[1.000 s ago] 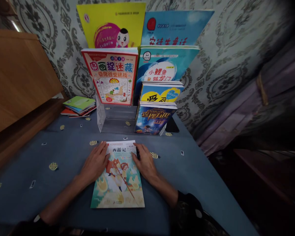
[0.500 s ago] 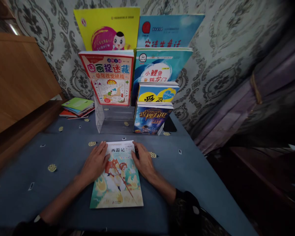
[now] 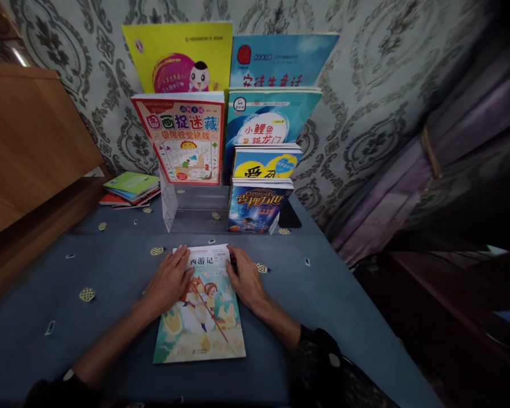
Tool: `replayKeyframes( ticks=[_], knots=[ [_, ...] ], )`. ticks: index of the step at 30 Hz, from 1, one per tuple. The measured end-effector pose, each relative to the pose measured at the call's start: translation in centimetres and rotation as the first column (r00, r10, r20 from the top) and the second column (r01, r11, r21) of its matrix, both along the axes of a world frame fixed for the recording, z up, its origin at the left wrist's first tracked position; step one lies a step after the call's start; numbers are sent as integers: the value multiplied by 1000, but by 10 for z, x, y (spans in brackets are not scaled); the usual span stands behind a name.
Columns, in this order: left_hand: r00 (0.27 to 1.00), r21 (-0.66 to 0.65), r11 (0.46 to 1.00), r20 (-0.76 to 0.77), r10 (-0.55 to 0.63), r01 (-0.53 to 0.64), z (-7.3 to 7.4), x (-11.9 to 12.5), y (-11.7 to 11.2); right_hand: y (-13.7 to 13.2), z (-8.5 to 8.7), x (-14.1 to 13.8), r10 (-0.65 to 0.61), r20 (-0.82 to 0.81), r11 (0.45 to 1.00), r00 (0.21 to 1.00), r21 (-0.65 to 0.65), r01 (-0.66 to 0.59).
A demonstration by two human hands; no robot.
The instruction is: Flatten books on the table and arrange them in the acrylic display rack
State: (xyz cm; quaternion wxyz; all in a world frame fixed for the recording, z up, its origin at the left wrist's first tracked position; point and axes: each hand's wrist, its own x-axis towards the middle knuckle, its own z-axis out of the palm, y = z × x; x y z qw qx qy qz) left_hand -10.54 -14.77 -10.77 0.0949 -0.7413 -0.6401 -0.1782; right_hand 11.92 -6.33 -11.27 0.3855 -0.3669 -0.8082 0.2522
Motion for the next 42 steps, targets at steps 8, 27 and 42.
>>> replayKeyframes(
  ticks=[8,27,42],
  knots=[
    [999,-58,998,23,-37,38,-1,10,9,0,4,0,3,-24,1000,1000,-12,-3],
    [982,-99,976,19,-190,191,4,43,37,1,8,0,-21,-40,999,999,-34,19],
    [951,-138,941,49,-305,309,11,58,59,7,3,1,-55,27,998,998,-23,56]
  ],
)
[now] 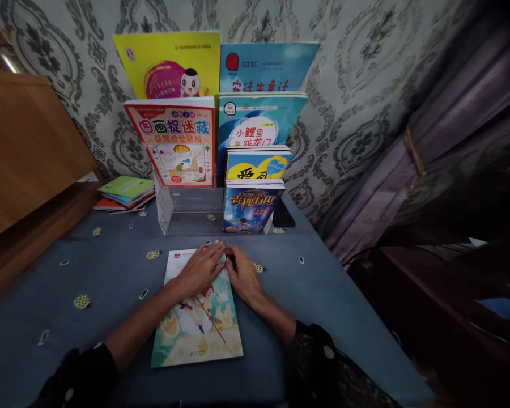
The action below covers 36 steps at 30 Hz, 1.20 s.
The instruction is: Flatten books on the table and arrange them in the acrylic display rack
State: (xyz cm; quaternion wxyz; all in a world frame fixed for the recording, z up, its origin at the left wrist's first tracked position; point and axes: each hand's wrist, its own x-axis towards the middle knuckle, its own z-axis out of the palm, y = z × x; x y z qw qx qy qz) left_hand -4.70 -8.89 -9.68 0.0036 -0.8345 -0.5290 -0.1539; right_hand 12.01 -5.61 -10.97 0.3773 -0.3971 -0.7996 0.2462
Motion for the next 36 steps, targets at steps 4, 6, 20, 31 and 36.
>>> replayKeyframes(
  ticks=[4,6,20,31,36],
  knots=[
    [1000,-4,1000,-5,-8,8,2,0,0,2,1,1,-14,16,1000,1000,24,14],
    [1000,3,1000,3,-12,12,4,0,-1,2,1,1,-20,19,1000,1000,25,19],
    [995,130,991,100,-32,18,5,1,-5,4,-3,1,-31,-31,998,999,50,33],
    [997,144,990,76,-1,-10,13,5,-9,6,-1,3,75,14,994,997,81,-76],
    [998,170,985,66,23,-34,8,6,-10,9,-1,4,100,0,994,995,31,-100]
  ],
)
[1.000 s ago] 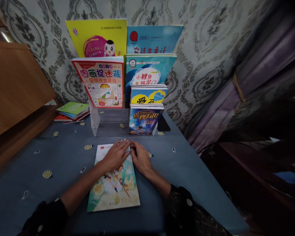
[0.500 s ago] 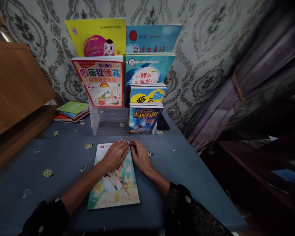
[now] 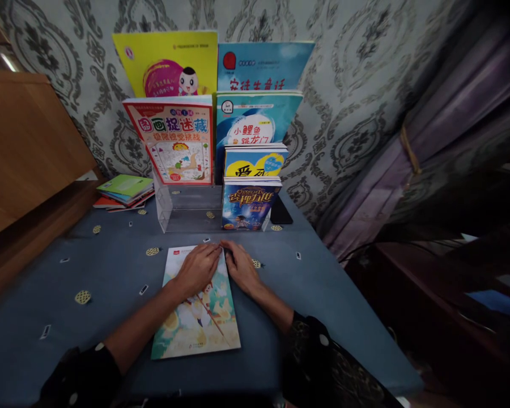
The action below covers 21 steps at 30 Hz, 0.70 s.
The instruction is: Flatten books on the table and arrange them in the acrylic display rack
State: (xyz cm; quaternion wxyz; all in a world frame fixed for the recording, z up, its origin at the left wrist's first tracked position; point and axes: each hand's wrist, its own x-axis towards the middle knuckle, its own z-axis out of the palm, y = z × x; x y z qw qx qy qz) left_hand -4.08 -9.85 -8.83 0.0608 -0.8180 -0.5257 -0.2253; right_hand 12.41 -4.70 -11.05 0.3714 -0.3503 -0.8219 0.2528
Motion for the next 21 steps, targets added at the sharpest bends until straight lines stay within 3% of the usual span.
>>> replayKeyframes(
  ticks=[7,21],
  knots=[
    [999,-15,999,-27,-29,29,0,-4,-3,5,-1,2,15,-40,997,999,-69,-17],
    [991,-35,992,-44,-124,123,0,-7,-7,7,-4,2,23,-44,997,999,-77,-26]
  ],
)
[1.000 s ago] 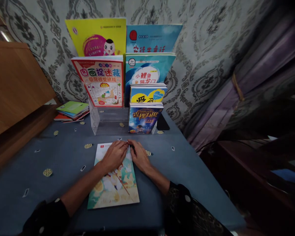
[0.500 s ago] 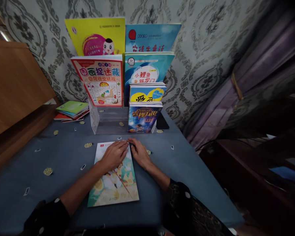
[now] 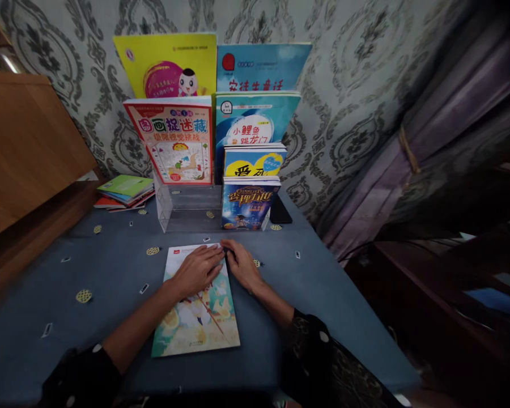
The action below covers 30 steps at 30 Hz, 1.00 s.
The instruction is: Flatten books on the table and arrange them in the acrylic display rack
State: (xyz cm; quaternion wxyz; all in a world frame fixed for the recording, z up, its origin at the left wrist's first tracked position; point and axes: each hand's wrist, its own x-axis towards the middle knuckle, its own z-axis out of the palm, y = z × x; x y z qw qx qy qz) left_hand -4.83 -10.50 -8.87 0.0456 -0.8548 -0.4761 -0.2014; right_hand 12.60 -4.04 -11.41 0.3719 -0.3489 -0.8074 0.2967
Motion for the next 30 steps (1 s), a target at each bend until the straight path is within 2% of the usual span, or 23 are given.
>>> replayKeyframes(
  ticks=[15,30],
  knots=[
    [999,-62,997,0,-38,38,8,4,-10,-3,4,-1,-18,42,1000,999,-23,19],
    [998,-64,996,13,-65,66,9,10,-23,-2,3,0,1,30,1000,1000,-10,-1]
  ],
)
